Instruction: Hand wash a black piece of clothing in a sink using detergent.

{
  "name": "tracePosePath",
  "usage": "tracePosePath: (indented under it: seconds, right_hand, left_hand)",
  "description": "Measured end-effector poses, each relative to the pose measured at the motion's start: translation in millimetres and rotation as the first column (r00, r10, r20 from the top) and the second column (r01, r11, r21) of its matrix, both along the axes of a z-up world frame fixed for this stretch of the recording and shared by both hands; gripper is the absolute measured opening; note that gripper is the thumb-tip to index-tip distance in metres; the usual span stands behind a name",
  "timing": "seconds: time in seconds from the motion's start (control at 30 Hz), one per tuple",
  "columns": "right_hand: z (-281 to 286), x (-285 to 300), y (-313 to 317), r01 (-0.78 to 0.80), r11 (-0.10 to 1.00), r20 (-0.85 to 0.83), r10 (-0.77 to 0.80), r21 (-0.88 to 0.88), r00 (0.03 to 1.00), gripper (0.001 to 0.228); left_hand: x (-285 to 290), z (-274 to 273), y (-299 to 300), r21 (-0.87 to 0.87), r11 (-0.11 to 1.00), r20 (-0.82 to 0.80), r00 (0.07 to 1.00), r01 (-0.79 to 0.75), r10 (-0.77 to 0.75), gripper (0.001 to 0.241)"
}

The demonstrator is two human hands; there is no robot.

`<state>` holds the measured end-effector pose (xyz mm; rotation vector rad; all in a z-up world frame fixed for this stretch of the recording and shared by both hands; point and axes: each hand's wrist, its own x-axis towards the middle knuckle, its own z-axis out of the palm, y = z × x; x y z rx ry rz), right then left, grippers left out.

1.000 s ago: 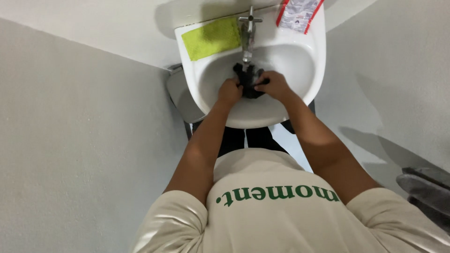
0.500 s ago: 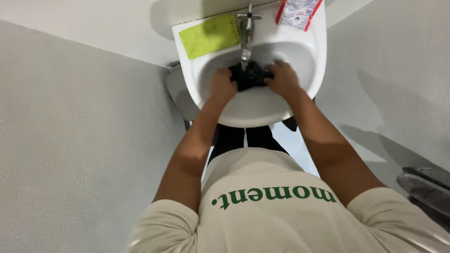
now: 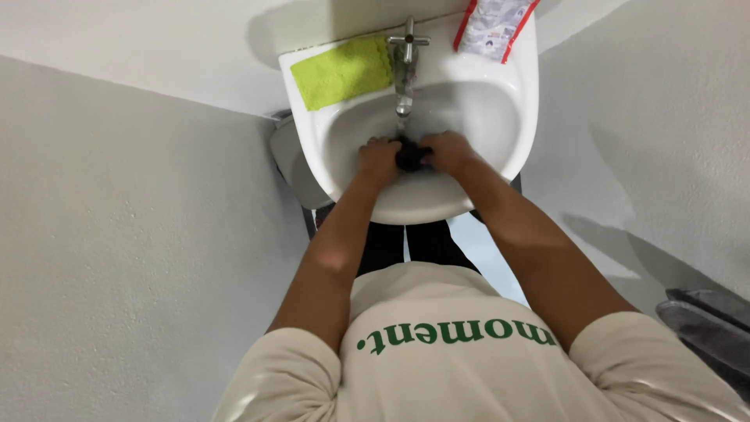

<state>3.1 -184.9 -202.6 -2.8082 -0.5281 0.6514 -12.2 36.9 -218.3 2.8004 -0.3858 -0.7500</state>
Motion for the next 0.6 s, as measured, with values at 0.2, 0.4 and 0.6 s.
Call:
tracePosePath:
  seconds: [0.2,0.4,0.6]
  right_hand:
    - [93,14,-21,-0.031,0.999,0.156,0.029,0.011,0.987,0.030]
    - [46,32,-14,0.141,0.989,0.137,-0.146,0.047,0.980,0.037]
    - [64,-8,74,-0.023,0.982,-0.164,-0.008,-0.188,0.987,0.084]
  left_hand:
    - [1,91,35,-0.266,0.936,-0.142,0.969,-0.233,0.200,0.041]
    - [1,124,30,-0.356,0.899,0.002,0.962,-0.256,0.275,0.022]
    - [-15,57,3,-0.108,0.993,-0.095,0.994,0.041,-0.051,0.041]
